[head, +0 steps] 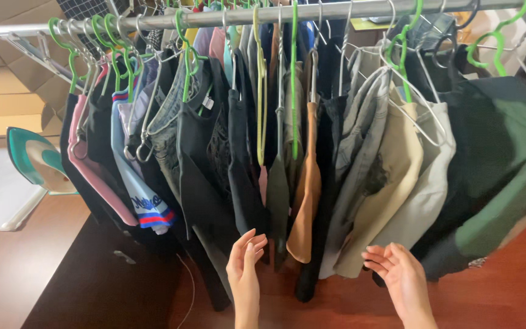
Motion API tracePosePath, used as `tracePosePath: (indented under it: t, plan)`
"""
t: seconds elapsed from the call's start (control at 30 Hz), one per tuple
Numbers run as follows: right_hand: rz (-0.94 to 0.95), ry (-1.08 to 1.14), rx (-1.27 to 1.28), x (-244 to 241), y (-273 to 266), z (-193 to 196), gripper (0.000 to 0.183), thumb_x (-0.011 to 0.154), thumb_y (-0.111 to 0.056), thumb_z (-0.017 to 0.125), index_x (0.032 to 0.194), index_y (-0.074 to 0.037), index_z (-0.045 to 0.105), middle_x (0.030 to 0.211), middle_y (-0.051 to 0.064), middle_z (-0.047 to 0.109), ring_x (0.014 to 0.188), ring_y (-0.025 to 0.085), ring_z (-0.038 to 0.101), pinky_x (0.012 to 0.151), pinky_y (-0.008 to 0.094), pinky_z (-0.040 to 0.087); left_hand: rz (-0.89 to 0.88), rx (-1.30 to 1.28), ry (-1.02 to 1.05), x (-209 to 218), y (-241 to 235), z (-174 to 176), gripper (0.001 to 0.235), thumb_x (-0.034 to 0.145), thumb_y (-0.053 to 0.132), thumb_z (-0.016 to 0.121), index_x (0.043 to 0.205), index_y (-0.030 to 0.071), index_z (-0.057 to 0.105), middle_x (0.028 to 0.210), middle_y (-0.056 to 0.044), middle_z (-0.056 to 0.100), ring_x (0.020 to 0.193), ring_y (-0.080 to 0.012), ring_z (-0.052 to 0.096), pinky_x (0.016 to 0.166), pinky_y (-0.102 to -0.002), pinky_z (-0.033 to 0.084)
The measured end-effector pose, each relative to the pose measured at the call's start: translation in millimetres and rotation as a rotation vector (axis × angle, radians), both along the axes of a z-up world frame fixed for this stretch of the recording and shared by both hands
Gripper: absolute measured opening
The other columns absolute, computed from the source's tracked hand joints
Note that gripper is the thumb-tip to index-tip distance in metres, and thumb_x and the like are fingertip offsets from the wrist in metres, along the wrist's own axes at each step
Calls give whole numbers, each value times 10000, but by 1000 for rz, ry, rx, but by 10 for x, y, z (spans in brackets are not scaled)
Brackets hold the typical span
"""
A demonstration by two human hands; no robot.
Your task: The person places a folded t-shirt inside a clear plastic bag and seals it. They then open a cardboard box, place the packaged t-shirt inside, and close the box. Finally, they take a different black t-shirt from a clothing rack and lay it flat on the table.
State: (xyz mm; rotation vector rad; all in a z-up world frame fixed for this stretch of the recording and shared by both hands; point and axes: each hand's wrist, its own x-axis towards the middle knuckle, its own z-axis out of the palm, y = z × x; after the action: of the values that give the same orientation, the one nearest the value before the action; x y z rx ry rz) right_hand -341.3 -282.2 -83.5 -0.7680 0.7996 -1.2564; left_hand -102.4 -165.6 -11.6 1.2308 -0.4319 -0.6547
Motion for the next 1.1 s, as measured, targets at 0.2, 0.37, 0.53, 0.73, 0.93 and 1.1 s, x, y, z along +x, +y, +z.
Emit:
tracePosePath:
  t: [0.2, 0.37, 0.53, 0.73, 0.93, 1.1]
  plan:
    - [64, -56, -86, 609, -95, 303, 298, 910, -179, 419, 689, -12, 529, 817, 253, 643, 781, 385, 639, 766, 452, 502, 125, -59, -185, 460, -163, 112, 181, 837, 163, 481, 877, 54, 620, 835, -76, 671, 847, -145, 641, 762, -272, 499]
    - [153, -115, -211, 1245, -150, 565, 303, 895, -142, 426, 782, 67, 613, 833, 277, 648, 810, 424, 645, 746, 478, 529, 182, -56, -496, 659, -462, 352, 180, 806, 184, 535, 935, 65, 575, 891, -44, 591, 847, -144, 578, 755, -271, 463]
    - [132, 80, -366, 1972, 113, 1166, 292, 886, -110, 379, 844, 76, 601, 999, 272, 634, 983, 323, 617, 843, 392, 514, 226, -126, -731, 804, -754, 708, 202, 826, 197, 543, 978, 64, 546, 928, -49, 574, 879, -177, 570, 779, -310, 461]
    - [166, 356, -762, 2483, 163, 1553, 427, 901, -169, 282, 1275, 29, 340, 1357, 175, 357, 1295, 240, 309, 1073, 329, 268, 149, 11, -875, 960, -921, 854, 149, 798, 256, 607, 770, 134, 526, 701, 54, 556, 594, -97, 546, 525, -248, 444]
    - [248, 425, -783, 2745, -138, 1710, 479, 905, -257, 264, 1322, -21, 282, 1403, 130, 292, 1323, 217, 243, 1080, 323, 191, 24, -8, -936, 1075, -932, 771, 170, 854, 226, 533, 739, 105, 502, 631, 22, 546, 497, -118, 502, 446, -261, 397]
    - [310, 394, -811, 2929, -425, 1789, 484, 915, -229, 249, 1336, 8, 208, 1426, 150, 207, 1341, 216, 157, 1093, 309, 128, -56, 69, -970, 1102, -916, 652, 117, 868, 159, 509, 777, 88, 487, 696, -34, 540, 496, -185, 481, 456, -302, 382]
